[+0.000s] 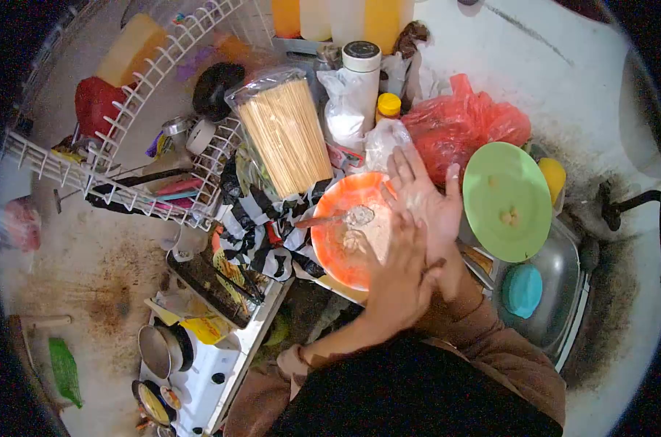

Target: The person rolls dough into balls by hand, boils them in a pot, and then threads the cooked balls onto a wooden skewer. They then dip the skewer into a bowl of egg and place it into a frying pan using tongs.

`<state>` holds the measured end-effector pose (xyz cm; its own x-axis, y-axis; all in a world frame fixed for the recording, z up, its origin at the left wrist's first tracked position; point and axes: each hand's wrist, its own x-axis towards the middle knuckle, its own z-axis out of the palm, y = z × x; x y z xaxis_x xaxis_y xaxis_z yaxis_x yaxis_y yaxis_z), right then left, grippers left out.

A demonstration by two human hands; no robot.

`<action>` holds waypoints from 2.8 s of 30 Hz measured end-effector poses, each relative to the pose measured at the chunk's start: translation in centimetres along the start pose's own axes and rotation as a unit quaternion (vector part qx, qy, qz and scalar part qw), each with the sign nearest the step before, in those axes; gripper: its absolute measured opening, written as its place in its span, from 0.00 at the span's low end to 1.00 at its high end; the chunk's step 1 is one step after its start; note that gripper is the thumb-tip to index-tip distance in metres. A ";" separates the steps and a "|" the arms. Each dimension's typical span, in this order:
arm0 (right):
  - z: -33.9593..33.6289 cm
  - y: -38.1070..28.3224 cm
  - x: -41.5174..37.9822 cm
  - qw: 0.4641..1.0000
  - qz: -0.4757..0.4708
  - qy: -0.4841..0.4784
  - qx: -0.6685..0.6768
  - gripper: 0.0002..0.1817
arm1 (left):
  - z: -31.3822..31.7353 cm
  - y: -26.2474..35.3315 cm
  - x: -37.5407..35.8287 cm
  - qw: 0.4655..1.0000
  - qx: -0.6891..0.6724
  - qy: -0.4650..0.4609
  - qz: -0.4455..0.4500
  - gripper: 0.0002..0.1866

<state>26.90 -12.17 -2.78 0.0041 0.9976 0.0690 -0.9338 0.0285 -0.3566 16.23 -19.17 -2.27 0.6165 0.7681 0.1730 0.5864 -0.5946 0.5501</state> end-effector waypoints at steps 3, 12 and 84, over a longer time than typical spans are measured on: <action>0.5 1.1 -1.2 0.999 0.026 -0.027 -0.039 0.43 | -1.4 -1.2 2.3 0.991 0.080 0.099 -0.036 0.33; -1.6 1.8 -0.3 1.000 -0.009 0.000 -0.024 0.46 | -0.6 -1.6 -0.1 0.995 0.083 0.036 -0.044 0.29; 0.3 1.4 -1.4 0.999 -0.025 -0.012 -0.041 0.54 | -0.7 -2.6 -1.2 0.991 0.073 0.111 -0.005 0.28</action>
<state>25.47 -13.58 -3.08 0.0397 0.9930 0.1110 -0.9001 0.0837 -0.4275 13.59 -18.32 -3.34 0.4881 0.7983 0.3527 0.6722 -0.6016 0.4315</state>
